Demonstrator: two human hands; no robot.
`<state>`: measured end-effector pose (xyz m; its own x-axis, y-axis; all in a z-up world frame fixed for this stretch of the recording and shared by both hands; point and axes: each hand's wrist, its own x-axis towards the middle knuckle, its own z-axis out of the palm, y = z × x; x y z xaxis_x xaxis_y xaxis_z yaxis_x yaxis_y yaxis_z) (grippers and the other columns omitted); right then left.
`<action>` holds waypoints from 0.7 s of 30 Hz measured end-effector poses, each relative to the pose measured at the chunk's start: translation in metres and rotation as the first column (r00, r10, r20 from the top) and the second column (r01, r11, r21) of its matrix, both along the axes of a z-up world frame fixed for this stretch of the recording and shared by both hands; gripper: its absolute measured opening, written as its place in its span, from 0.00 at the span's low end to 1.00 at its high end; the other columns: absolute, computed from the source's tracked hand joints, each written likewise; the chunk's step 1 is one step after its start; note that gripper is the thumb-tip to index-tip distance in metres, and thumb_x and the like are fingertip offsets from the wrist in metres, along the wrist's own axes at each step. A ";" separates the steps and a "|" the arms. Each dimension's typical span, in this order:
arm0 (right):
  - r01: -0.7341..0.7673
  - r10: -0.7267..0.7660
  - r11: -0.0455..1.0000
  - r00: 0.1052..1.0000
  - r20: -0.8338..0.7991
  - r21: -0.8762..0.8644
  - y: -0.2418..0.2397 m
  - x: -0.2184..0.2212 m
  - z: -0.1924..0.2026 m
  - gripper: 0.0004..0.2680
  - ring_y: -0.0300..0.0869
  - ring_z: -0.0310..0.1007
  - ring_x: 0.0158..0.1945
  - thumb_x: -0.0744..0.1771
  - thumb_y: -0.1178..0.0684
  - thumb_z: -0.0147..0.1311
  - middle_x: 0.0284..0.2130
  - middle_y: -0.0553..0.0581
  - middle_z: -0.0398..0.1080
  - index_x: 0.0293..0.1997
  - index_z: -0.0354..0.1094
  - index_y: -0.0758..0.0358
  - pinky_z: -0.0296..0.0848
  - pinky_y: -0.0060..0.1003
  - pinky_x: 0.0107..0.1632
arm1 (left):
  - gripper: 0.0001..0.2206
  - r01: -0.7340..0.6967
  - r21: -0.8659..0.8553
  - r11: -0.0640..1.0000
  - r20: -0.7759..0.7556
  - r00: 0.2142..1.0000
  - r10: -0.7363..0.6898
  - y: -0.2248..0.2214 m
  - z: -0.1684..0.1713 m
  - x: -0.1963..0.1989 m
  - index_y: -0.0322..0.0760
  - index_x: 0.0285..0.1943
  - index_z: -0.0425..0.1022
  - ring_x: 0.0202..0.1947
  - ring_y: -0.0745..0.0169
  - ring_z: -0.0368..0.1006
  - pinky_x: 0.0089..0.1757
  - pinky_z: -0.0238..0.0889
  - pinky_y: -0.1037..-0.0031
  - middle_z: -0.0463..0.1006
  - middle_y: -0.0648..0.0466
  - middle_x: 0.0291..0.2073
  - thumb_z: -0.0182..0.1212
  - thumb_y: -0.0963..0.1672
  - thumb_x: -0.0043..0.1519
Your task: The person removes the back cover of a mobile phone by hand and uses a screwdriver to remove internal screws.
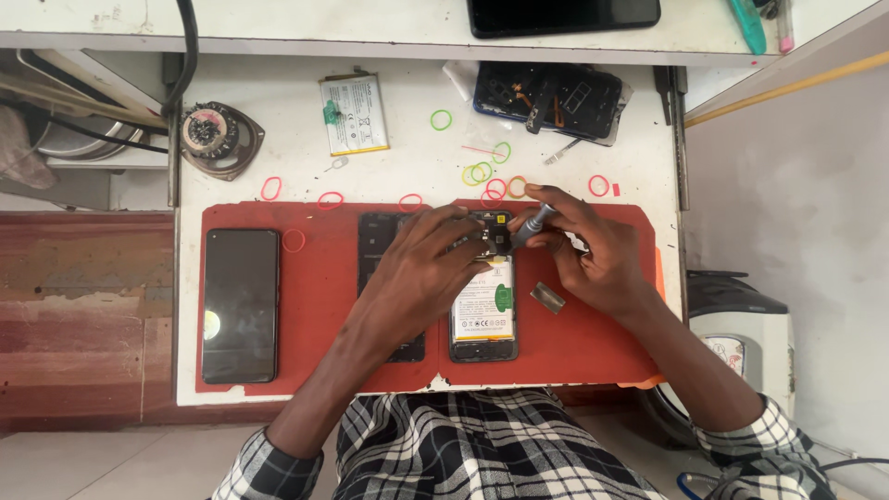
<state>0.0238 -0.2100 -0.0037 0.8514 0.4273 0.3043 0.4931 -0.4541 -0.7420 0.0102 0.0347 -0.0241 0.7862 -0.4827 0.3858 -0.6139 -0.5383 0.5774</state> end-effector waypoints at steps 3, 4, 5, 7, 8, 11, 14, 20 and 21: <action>0.002 -0.002 1.000 1.000 0.016 -0.010 -0.002 -0.001 0.000 0.23 0.43 0.83 0.49 0.66 0.74 0.50 0.47 0.58 0.79 0.69 0.58 0.65 0.83 0.31 0.51 | 0.11 -0.007 0.007 1.000 -0.022 1.000 0.007 0.000 -0.002 0.000 0.35 0.49 0.81 0.62 0.49 0.69 0.57 0.65 0.55 0.78 0.50 0.52 0.69 0.44 0.59; -0.006 0.007 1.000 1.000 0.026 -0.014 -0.002 0.000 0.000 0.23 0.42 0.83 0.49 0.65 0.74 0.50 0.47 0.58 0.79 0.69 0.58 0.65 0.83 0.30 0.50 | 0.11 -0.011 0.013 1.000 -0.022 1.000 0.011 -0.001 -0.003 0.000 0.35 0.49 0.81 0.62 0.49 0.69 0.57 0.65 0.55 0.78 0.50 0.52 0.69 0.44 0.59; -0.011 0.011 1.000 1.000 0.028 -0.010 -0.003 0.000 -0.001 0.23 0.42 0.83 0.49 0.66 0.74 0.49 0.47 0.58 0.79 0.69 0.58 0.65 0.83 0.30 0.51 | 0.11 -0.014 0.018 1.000 -0.021 1.000 0.014 -0.002 -0.003 0.000 0.36 0.49 0.81 0.62 0.50 0.69 0.57 0.64 0.55 0.78 0.50 0.53 0.69 0.44 0.59; -0.025 0.025 1.000 0.999 0.031 0.000 -0.003 0.000 -0.005 0.23 0.42 0.83 0.48 0.66 0.74 0.49 0.48 0.58 0.79 0.69 0.59 0.64 0.83 0.30 0.51 | 0.11 -0.021 0.031 0.999 -0.019 1.000 0.022 -0.001 -0.004 0.000 0.36 0.48 0.81 0.62 0.51 0.69 0.56 0.64 0.55 0.78 0.51 0.53 0.68 0.44 0.60; -0.029 0.029 1.000 0.999 0.020 -0.006 -0.004 0.000 -0.006 0.23 0.42 0.83 0.48 0.65 0.75 0.47 0.48 0.58 0.79 0.69 0.59 0.64 0.84 0.30 0.51 | 0.10 -0.021 0.036 0.999 -0.016 1.000 0.022 -0.001 -0.004 -0.001 0.37 0.48 0.81 0.62 0.51 0.69 0.56 0.64 0.55 0.78 0.51 0.53 0.68 0.44 0.60; -0.021 0.021 0.999 1.000 -0.023 -0.035 -0.008 -0.002 -0.011 0.24 0.41 0.83 0.48 0.64 0.75 0.45 0.48 0.58 0.78 0.68 0.62 0.63 0.84 0.30 0.49 | 0.10 -0.018 0.022 1.000 -0.012 1.000 0.018 -0.001 -0.002 -0.001 0.38 0.48 0.82 0.62 0.51 0.68 0.57 0.64 0.55 0.78 0.51 0.53 0.68 0.44 0.60; -0.015 0.021 0.995 0.998 0.058 -0.094 -0.009 -0.002 -0.014 0.20 0.39 0.82 0.47 0.63 0.68 0.56 0.47 0.55 0.78 0.63 0.68 0.59 0.83 0.30 0.46 | 0.11 -0.015 0.005 1.000 -0.015 1.000 0.015 0.000 -0.002 -0.001 0.37 0.50 0.82 0.62 0.51 0.68 0.58 0.64 0.55 0.78 0.51 0.53 0.67 0.43 0.60; -0.047 0.067 0.994 0.977 0.204 -0.100 -0.005 0.001 -0.001 0.22 0.46 0.77 0.56 0.63 0.74 0.52 0.56 0.59 0.70 0.61 0.70 0.58 0.81 0.35 0.54 | 0.10 -0.017 0.016 1.000 0.000 1.000 0.017 0.000 -0.005 -0.001 0.37 0.49 0.81 0.62 0.51 0.69 0.59 0.63 0.54 0.78 0.51 0.53 0.67 0.44 0.60; -0.024 0.072 0.984 0.959 0.275 -0.176 -0.005 0.002 0.002 0.23 0.49 0.76 0.58 0.61 0.76 0.52 0.57 0.58 0.72 0.60 0.71 0.58 0.80 0.39 0.56 | 0.10 -0.019 0.017 1.000 0.005 1.000 0.019 0.000 -0.005 -0.001 0.37 0.49 0.81 0.62 0.51 0.69 0.60 0.62 0.54 0.78 0.51 0.53 0.67 0.44 0.60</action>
